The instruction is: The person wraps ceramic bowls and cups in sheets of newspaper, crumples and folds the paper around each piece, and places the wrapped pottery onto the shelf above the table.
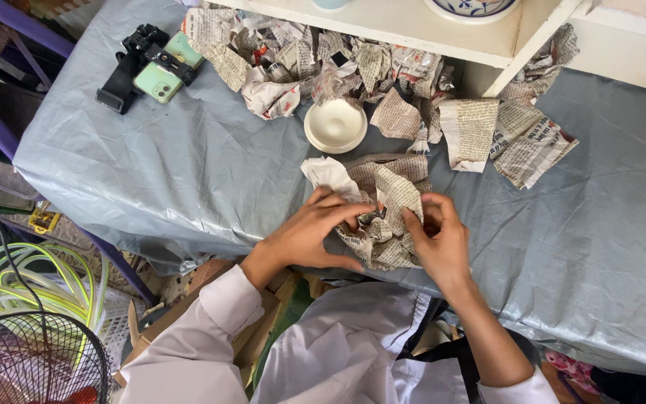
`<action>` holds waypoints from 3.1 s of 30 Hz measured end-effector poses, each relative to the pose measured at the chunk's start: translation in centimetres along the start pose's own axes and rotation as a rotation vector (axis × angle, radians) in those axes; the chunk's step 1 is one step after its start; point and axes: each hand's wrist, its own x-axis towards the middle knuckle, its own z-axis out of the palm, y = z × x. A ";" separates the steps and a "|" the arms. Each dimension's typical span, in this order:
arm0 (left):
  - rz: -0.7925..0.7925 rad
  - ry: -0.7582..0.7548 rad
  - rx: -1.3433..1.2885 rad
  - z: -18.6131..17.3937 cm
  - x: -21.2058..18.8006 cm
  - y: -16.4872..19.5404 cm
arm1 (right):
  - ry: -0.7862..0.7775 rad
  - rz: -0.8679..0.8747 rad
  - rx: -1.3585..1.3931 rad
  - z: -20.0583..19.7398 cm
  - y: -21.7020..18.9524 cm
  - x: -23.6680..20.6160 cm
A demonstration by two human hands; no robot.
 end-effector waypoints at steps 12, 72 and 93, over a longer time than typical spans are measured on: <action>0.122 0.106 0.227 2.4 -0.2 -0.7 | -0.265 -0.654 -0.138 0.2 -2.7 -1.0; -0.526 0.246 -1.184 5.9 1.0 -5.4 | -0.060 -0.563 -0.435 0.1 -3.8 -1.9; -0.627 0.672 -1.718 13.0 1.0 -5.7 | -0.086 0.008 0.669 4.1 2.7 -2.9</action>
